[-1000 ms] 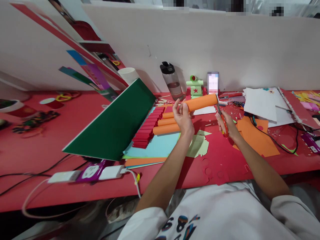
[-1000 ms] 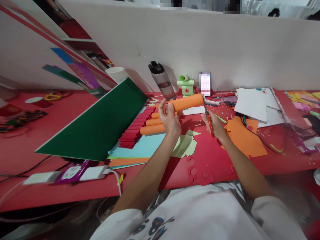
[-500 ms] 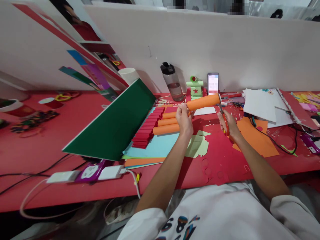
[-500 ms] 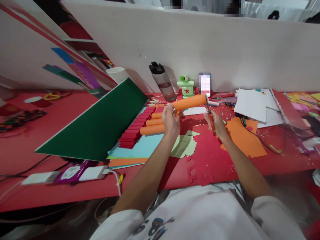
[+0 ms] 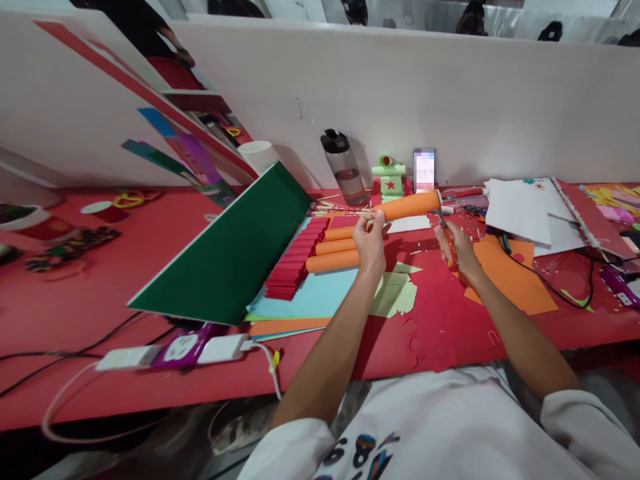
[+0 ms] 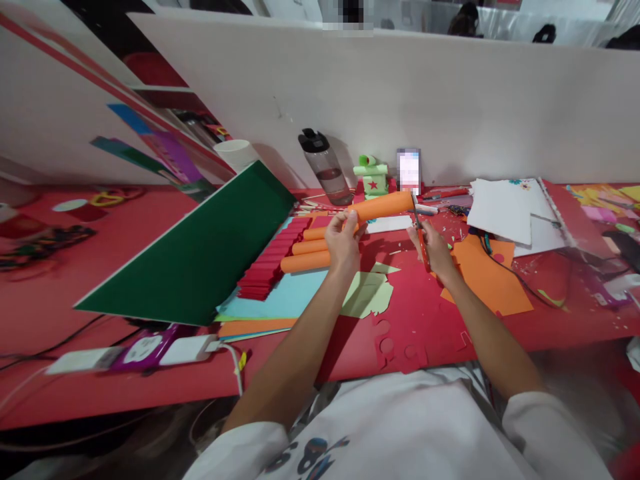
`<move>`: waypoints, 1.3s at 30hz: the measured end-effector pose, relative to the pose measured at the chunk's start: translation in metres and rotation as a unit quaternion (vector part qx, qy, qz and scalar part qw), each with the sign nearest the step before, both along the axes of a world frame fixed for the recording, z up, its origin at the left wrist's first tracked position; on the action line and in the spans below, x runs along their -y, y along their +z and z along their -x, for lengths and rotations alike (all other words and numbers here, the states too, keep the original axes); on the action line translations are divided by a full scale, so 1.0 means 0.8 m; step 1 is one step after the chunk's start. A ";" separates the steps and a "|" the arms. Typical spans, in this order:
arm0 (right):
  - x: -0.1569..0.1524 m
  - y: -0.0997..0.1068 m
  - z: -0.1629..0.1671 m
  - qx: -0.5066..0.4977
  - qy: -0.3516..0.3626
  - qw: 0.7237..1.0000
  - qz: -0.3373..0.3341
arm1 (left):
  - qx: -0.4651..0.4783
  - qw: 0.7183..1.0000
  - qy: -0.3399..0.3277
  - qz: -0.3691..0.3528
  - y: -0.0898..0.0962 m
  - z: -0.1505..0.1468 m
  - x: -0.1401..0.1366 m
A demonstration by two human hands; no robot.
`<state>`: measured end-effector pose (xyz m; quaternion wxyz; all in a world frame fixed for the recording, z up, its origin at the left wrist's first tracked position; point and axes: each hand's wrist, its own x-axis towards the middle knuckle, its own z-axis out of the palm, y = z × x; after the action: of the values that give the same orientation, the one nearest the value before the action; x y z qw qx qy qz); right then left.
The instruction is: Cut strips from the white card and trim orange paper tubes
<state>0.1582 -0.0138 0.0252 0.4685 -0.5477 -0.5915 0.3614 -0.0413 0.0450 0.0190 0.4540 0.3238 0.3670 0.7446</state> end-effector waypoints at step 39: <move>0.002 0.005 -0.001 0.054 -0.016 0.998 0.009 | -0.076 0.995 0.051 -0.032 -0.014 0.005 -0.005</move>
<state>0.1590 -0.0150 0.0290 0.4365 -0.5799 -0.6041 0.3292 -0.0450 0.0491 0.0081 0.3757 0.3743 0.3923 0.7515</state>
